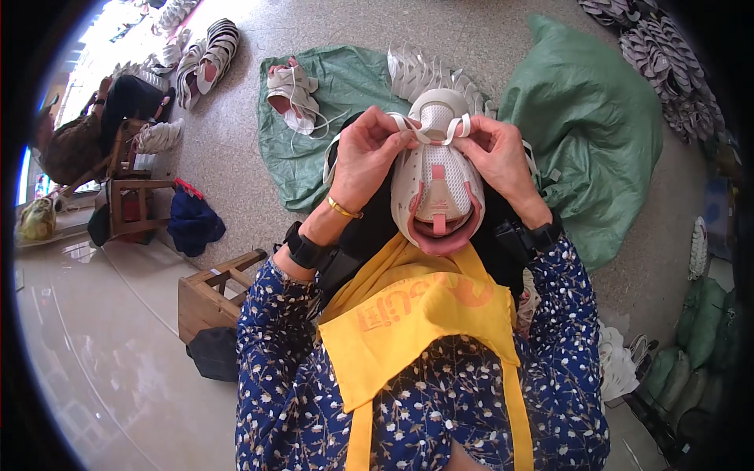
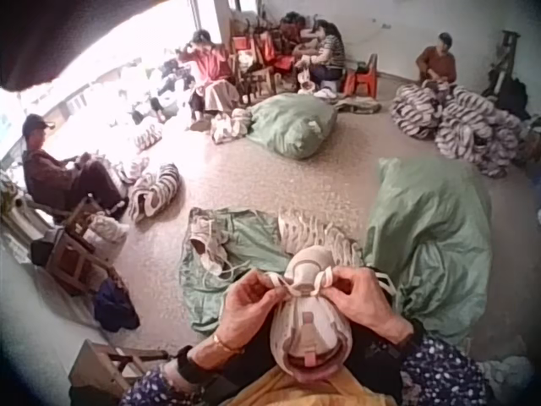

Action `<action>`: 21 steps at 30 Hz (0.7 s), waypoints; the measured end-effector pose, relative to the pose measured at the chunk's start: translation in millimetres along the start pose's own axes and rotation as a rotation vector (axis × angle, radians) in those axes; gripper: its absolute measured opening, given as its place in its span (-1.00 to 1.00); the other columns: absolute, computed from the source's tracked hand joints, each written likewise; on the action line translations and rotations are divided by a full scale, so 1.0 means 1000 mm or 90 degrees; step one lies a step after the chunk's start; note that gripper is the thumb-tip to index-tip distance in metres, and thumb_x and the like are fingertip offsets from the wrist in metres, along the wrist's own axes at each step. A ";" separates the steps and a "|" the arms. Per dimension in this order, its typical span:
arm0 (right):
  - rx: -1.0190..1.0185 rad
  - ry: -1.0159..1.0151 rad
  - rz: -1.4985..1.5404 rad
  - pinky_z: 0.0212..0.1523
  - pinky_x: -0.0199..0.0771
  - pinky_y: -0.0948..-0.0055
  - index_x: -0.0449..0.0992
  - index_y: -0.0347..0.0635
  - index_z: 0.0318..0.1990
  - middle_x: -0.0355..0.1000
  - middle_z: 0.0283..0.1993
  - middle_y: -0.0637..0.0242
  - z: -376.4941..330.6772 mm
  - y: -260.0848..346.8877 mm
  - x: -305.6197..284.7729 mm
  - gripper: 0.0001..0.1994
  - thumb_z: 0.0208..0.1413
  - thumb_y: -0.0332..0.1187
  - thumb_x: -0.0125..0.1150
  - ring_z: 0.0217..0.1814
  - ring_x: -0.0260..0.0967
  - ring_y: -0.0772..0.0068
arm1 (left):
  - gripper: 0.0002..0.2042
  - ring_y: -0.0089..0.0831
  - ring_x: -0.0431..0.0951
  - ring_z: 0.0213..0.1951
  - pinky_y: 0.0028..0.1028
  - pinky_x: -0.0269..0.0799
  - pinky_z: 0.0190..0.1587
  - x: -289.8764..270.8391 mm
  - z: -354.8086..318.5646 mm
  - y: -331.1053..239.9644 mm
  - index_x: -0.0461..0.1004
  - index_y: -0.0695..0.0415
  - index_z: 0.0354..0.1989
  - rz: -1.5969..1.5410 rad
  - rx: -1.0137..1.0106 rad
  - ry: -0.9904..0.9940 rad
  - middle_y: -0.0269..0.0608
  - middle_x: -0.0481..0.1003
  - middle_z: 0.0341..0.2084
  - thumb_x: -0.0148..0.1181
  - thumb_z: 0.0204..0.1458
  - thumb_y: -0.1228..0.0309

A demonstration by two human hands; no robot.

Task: The person sits on the floor and laces a white sneaker by hand, threading the laces through the eyelets and tying them. They handle multiple shoes, picking up a stack and then focusing on one shoe to complete the lacing process.

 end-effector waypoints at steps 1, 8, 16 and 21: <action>-0.001 -0.003 -0.001 -0.19 0.55 0.57 0.66 -0.30 -0.18 0.65 -0.30 0.40 0.000 0.000 0.000 -0.90 0.18 -0.49 0.38 -0.25 0.56 0.68 | -0.91 -0.58 0.61 -0.16 -0.51 0.58 0.02 0.000 0.000 0.000 0.42 0.24 -0.25 0.003 0.001 -0.002 0.00 0.63 -0.05 0.22 0.26 0.63; -0.005 -0.013 0.007 -0.20 0.54 0.57 0.65 -0.29 -0.18 0.65 -0.31 0.41 -0.001 -0.003 0.000 -0.91 0.19 -0.50 0.37 -0.28 0.55 0.69 | -0.89 -0.61 0.61 -0.21 -0.53 0.58 -0.06 -0.006 0.001 0.001 0.42 0.26 -0.29 0.290 0.025 -0.063 -0.19 0.64 -0.19 0.24 0.19 0.67; -0.004 -0.011 -0.020 -0.20 0.54 0.57 0.65 -0.28 -0.19 0.64 -0.31 0.42 -0.001 0.000 -0.001 -0.91 0.19 -0.50 0.37 -0.28 0.54 0.70 | -0.86 -0.25 0.58 -0.42 -0.37 0.49 -0.30 0.029 -0.007 -0.045 0.40 0.27 -0.30 0.630 0.299 -0.024 -0.12 0.51 -0.44 0.22 0.01 0.69; -0.011 -0.019 -0.014 -0.22 0.54 0.56 0.65 -0.29 -0.19 0.64 -0.34 0.41 -0.001 0.003 0.000 -0.90 0.18 -0.48 0.38 -0.28 0.55 0.70 | -0.88 0.08 0.49 -0.34 -0.14 0.44 -0.29 0.047 -0.006 -0.054 0.35 0.26 -0.34 0.693 0.362 0.025 0.00 0.43 -0.43 0.16 0.01 0.69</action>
Point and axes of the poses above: each hand's wrist, its own z-axis towards the middle knuckle, its own x-axis out of the palm, y = z × x, the point moved 6 cm from there along z, towards the middle knuckle
